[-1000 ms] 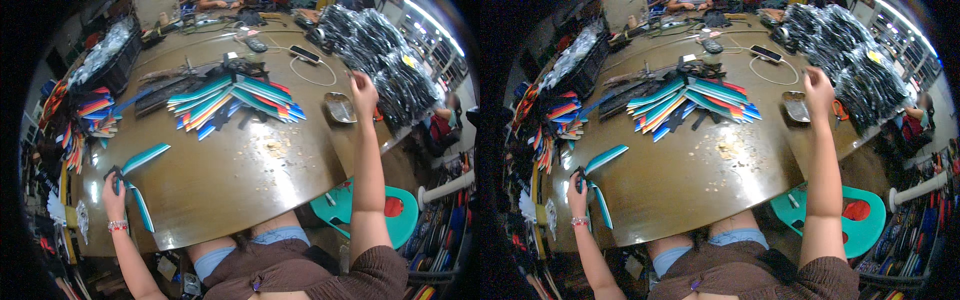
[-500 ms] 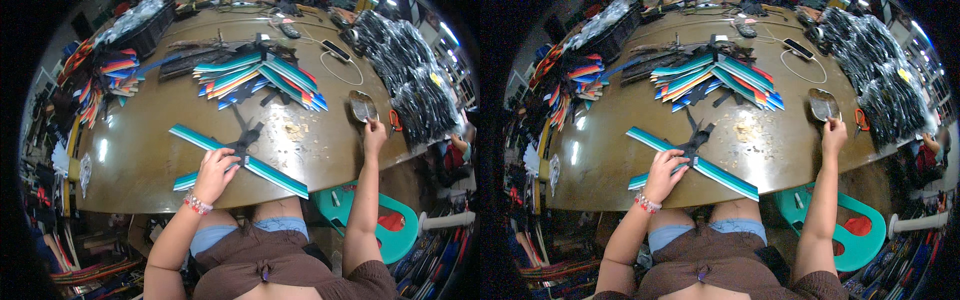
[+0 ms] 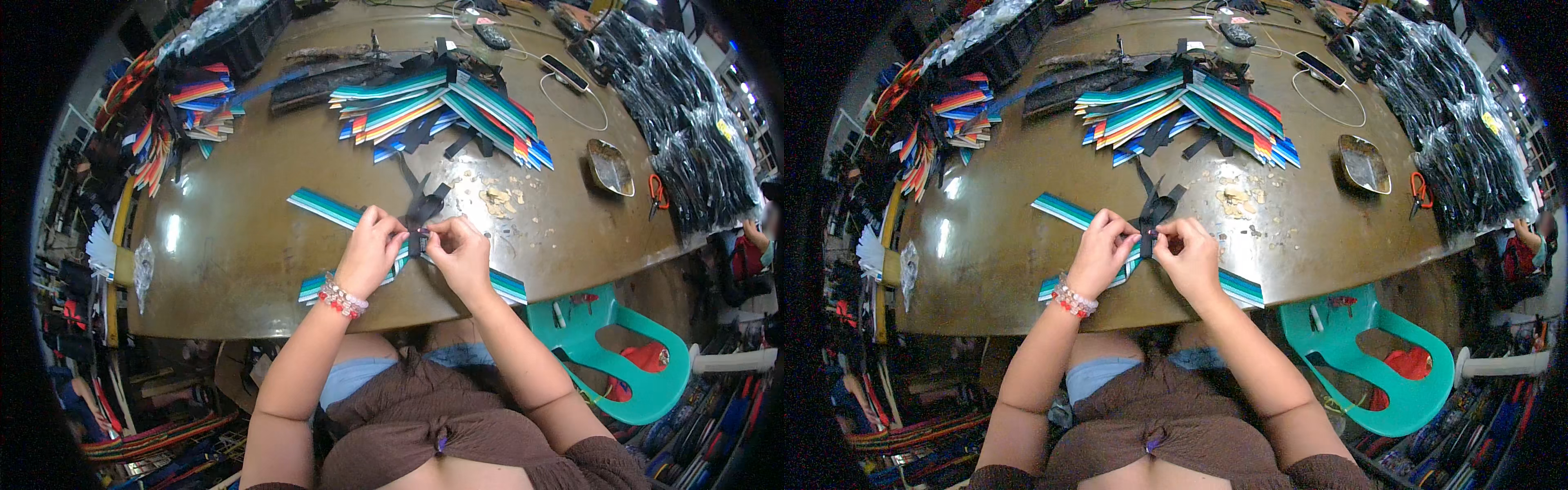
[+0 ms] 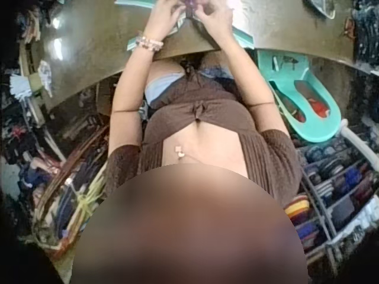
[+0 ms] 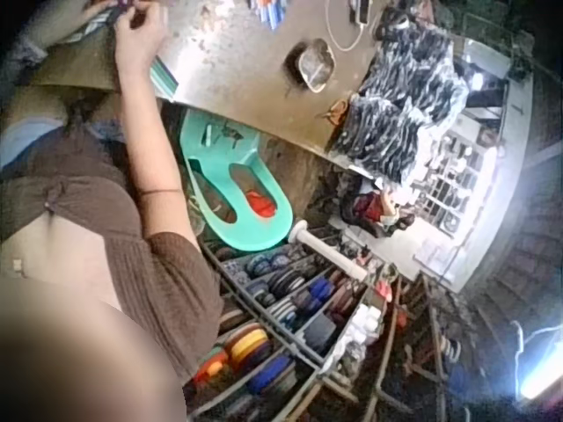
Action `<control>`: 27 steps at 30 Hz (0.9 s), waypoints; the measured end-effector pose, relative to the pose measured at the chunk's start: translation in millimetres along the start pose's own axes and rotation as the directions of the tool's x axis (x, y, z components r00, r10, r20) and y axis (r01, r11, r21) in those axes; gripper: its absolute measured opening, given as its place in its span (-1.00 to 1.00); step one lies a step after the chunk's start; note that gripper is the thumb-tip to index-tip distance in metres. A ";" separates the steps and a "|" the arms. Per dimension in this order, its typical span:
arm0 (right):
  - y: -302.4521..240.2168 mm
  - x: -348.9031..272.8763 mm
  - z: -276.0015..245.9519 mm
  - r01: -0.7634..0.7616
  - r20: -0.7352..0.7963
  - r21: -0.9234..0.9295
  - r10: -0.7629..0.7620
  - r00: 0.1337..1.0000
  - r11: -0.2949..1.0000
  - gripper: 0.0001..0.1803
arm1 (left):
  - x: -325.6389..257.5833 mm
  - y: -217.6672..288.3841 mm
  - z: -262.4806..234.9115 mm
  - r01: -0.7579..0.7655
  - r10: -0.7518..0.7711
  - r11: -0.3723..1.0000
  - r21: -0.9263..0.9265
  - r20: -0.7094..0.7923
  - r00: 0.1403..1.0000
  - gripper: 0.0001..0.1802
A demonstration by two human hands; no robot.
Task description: The person repeatedly picks up small black plastic pieces and attaches them to the ends of colorful striped fabric strips. They fold the fabric over the plastic and press it to secure it, then place the finished items on the table. The person also briefly handles a bundle of yellow ribbons and a white stick-like object.
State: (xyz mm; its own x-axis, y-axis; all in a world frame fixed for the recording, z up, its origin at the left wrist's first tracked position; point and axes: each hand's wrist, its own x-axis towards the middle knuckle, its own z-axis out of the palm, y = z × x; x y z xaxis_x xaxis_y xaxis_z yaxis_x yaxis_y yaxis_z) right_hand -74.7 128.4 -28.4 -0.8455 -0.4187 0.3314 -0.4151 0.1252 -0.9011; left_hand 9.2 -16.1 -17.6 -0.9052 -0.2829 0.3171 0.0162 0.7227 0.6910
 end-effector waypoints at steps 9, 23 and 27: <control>0.3 -4.2 3.9 0.052 0.083 -0.113 -0.043 0.996 0.992 -0.92 | -1.4 -10.3 4.0 -0.065 0.059 0.997 -0.031 -0.168 0.984 -0.91; -0.1 -10.5 -16.2 -0.242 0.205 0.078 0.222 0.953 0.967 -0.93 | -30.4 23.5 7.3 -0.196 0.203 0.905 0.378 0.023 0.979 -0.83; -1.0 -22.0 -11.0 0.184 0.133 -0.113 -0.168 0.977 0.976 -0.89 | -25.0 14.3 0.4 -0.086 0.090 0.992 0.094 -0.045 0.995 -0.90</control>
State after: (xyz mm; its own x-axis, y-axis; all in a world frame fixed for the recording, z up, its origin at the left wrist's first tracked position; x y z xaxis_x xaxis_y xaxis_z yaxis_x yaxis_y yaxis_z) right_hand -59.4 147.4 -31.8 -0.7111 -0.5498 0.4381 -0.5987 0.1470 -0.7873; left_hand 31.9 1.6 -16.0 -0.8799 -0.2447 0.4073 0.0539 0.8002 0.5973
